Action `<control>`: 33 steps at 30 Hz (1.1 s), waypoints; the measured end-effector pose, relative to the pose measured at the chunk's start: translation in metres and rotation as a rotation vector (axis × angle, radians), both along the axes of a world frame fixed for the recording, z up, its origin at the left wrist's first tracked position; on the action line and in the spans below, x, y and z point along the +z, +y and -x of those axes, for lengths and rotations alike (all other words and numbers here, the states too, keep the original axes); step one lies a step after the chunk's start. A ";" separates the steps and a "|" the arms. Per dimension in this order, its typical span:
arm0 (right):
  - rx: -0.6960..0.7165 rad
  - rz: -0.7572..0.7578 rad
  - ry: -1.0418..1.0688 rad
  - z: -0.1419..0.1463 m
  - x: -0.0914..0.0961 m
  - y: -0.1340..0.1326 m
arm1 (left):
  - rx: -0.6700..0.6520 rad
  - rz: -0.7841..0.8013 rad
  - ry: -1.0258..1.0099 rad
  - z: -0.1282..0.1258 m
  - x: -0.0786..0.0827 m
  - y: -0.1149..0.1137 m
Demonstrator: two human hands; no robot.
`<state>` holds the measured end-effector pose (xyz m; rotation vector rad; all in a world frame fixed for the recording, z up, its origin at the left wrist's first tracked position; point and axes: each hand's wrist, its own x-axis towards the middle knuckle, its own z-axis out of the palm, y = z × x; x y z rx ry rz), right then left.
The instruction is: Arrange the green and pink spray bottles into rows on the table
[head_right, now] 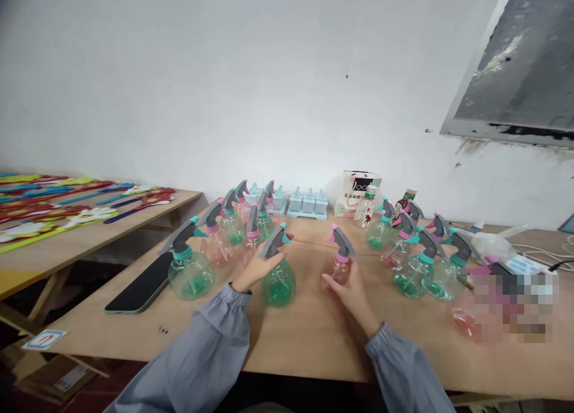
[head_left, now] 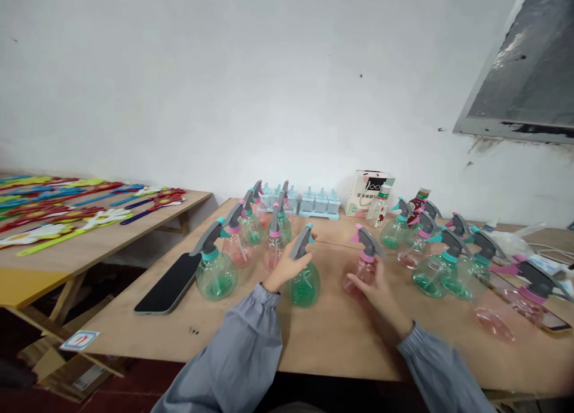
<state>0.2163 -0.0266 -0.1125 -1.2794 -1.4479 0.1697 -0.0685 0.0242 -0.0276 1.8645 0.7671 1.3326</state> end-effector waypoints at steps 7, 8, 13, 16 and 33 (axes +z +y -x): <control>0.100 -0.018 0.120 0.042 0.008 0.054 | 0.033 -0.034 -0.066 -0.004 0.002 -0.007; 0.098 -0.032 0.107 0.044 0.005 0.054 | 0.042 -0.031 -0.071 -0.003 0.003 -0.008; 0.086 -0.077 0.014 0.044 -0.003 0.045 | 0.066 -0.020 -0.072 -0.001 0.010 -0.014; 0.072 -0.075 -0.010 0.042 -0.003 0.045 | 0.068 -0.022 -0.108 -0.003 0.011 -0.019; 0.113 0.012 0.062 0.044 -0.003 0.040 | -0.002 -0.049 -0.169 0.002 0.015 -0.031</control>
